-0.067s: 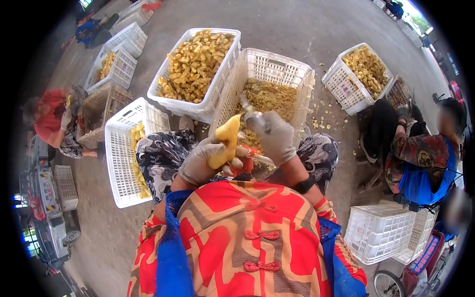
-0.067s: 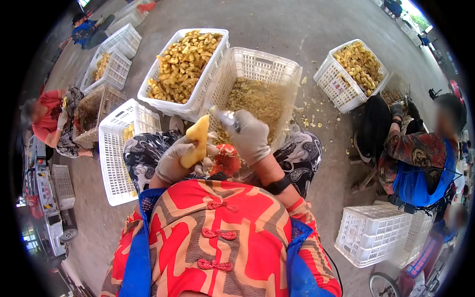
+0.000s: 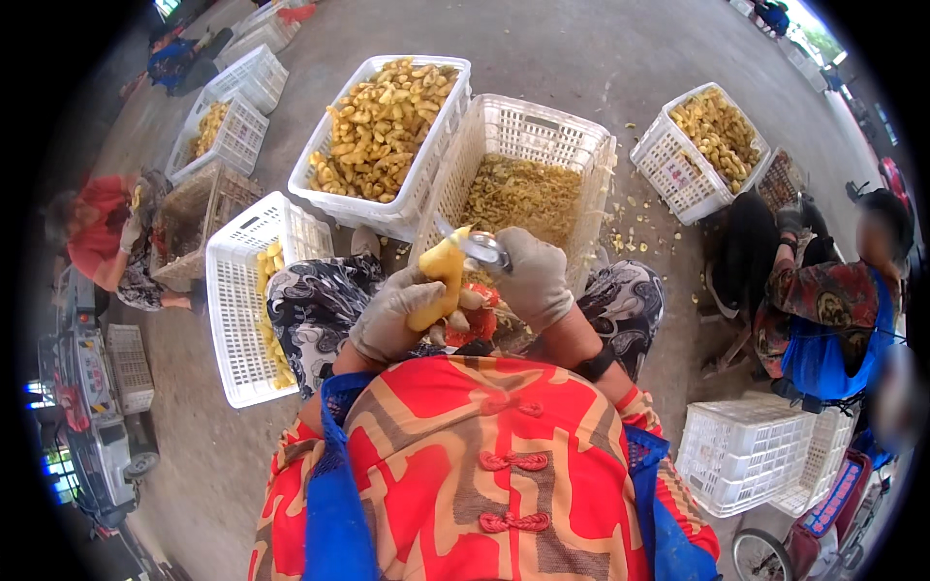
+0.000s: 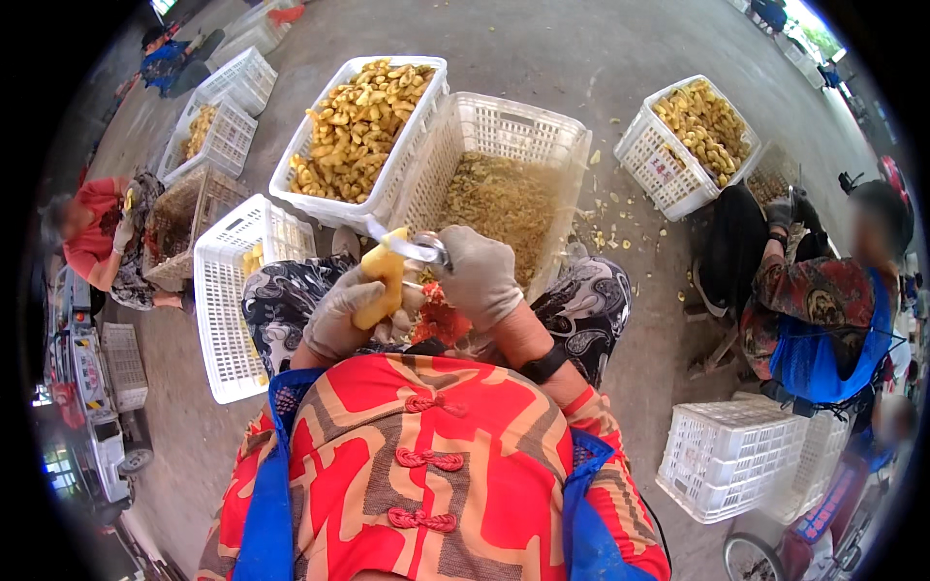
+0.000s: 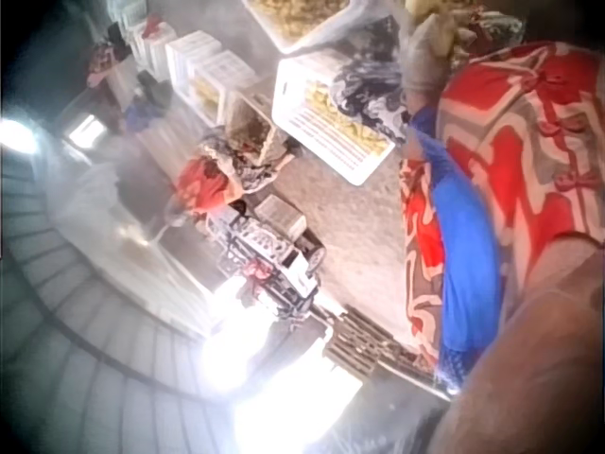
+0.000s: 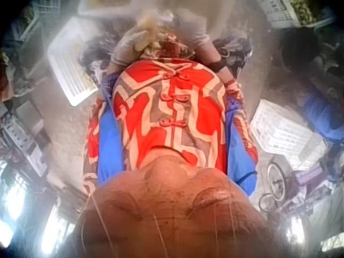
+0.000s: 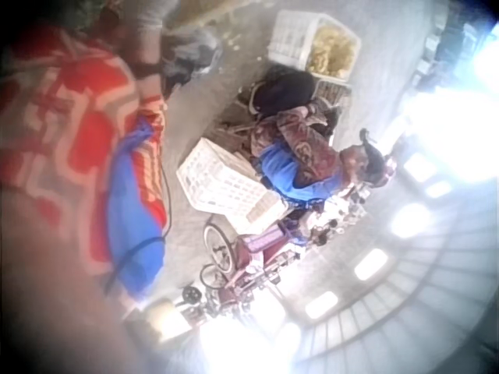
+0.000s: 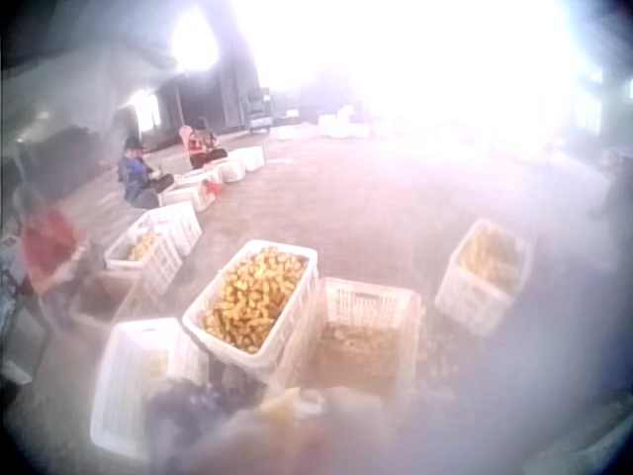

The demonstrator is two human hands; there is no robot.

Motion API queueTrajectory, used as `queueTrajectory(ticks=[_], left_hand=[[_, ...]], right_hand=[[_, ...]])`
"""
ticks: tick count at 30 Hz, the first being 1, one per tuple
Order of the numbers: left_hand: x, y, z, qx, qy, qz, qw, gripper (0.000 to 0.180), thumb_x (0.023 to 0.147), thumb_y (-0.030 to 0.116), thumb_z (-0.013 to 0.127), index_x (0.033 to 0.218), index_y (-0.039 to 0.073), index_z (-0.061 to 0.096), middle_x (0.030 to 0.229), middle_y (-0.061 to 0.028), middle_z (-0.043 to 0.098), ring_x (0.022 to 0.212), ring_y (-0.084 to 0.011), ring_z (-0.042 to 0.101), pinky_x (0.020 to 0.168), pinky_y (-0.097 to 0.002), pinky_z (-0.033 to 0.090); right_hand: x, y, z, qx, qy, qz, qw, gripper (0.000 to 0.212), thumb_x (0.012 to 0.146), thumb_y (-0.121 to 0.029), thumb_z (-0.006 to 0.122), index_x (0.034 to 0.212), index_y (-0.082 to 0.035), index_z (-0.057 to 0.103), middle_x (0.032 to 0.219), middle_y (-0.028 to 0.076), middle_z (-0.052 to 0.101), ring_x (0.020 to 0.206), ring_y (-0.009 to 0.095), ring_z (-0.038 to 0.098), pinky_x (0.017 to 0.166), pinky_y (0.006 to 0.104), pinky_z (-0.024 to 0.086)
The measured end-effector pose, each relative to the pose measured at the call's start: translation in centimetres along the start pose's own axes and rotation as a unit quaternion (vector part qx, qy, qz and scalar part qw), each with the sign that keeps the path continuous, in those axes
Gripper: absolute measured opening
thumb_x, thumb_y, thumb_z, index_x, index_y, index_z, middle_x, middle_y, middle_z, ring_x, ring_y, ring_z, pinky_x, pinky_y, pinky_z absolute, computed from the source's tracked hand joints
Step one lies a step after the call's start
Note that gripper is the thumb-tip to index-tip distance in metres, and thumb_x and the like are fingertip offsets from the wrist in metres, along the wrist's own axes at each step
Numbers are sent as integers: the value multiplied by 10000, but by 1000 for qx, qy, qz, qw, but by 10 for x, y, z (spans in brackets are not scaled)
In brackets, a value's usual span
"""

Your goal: The person is peeling and slicing pieces of ginger by hand using a curved blade peeler while sitting in an industrial workspace.

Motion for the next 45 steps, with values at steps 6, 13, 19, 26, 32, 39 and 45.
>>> queueTrajectory(ticks=[6, 13, 19, 26, 32, 39, 45], left_hand=[[-3, 5, 5, 71, 25, 11, 997, 474, 840, 211, 603, 1231, -27, 477, 979, -169, 653, 689, -175, 675, 429, -186, 492], [-12, 13, 16, 74, -24, 38, 996, 460, 824, 170, 604, 1220, -32, 483, 935, -162, 652, 612, -182, 658, 396, -186, 474], [-2, 9, -1, -78, 3, 18, 997, 578, 840, 113, 588, 1365, 42, 357, 1169, -177, 545, 905, -203, 627, 554, -219, 535], [-3, 9, 3, -8, 33, 21, 999, 557, 836, 117, 595, 1338, 24, 374, 1087, -149, 583, 833, -179, 631, 555, -222, 522], [-6, 0, 2, -63, -17, -43, 997, 559, 818, 161, 623, 1310, 19, 399, 1042, -161, 603, 774, -168, 637, 537, -221, 514], [0, -2, -3, -33, 30, -28, 999, 507, 853, 180, 585, 1297, 26, 395, 1046, -172, 606, 782, -186, 653, 525, -238, 513], [-1, 1, 2, -26, 40, -10, 999, 500, 858, 182, 579, 1291, 14, 397, 991, -142, 608, 745, -166, 640, 508, -207, 506]], right_hand=[[0, -3, 5, -4, -42, 16, 999, 184, 764, -205, 709, 831, -77, 595, 726, 136, 610, 659, 339, 614, 579, 424, 475], [-7, 64, 27, -31, -176, 223, 958, 314, 850, -385, 599, 814, -75, 567, 726, 181, 634, 722, 376, 625, 626, 442, 478], [-6, 32, 12, -22, -64, 144, 987, 245, 823, -312, 673, 827, -88, 575, 731, 143, 624, 678, 343, 617, 584, 416, 471], [-4, 1, 27, -116, -59, -58, 990, 70, 837, -186, 561, 808, -123, 571, 706, 90, 599, 642, 264, 622, 531, 393, 480], [12, 67, 10, -259, -8, 63, 964, 150, 883, -244, 555, 810, -115, 575, 667, 94, 596, 589, 272, 618, 514, 390, 477], [3, 8, -3, -46, -25, 10, 999, 174, 783, -233, 678, 880, -106, 607, 694, 110, 592, 656, 308, 616, 558, 394, 481], [-4, 7, 24, -145, -67, -89, 983, 56, 825, -142, 525, 792, -104, 551, 697, 94, 598, 608, 292, 620, 516, 413, 483]])
Point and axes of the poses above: each hand's wrist, its own x-axis towards the middle knuckle, its own z-axis out of the palm, y = z × x, the point moved 6 cm from there along x, towards the middle knuckle
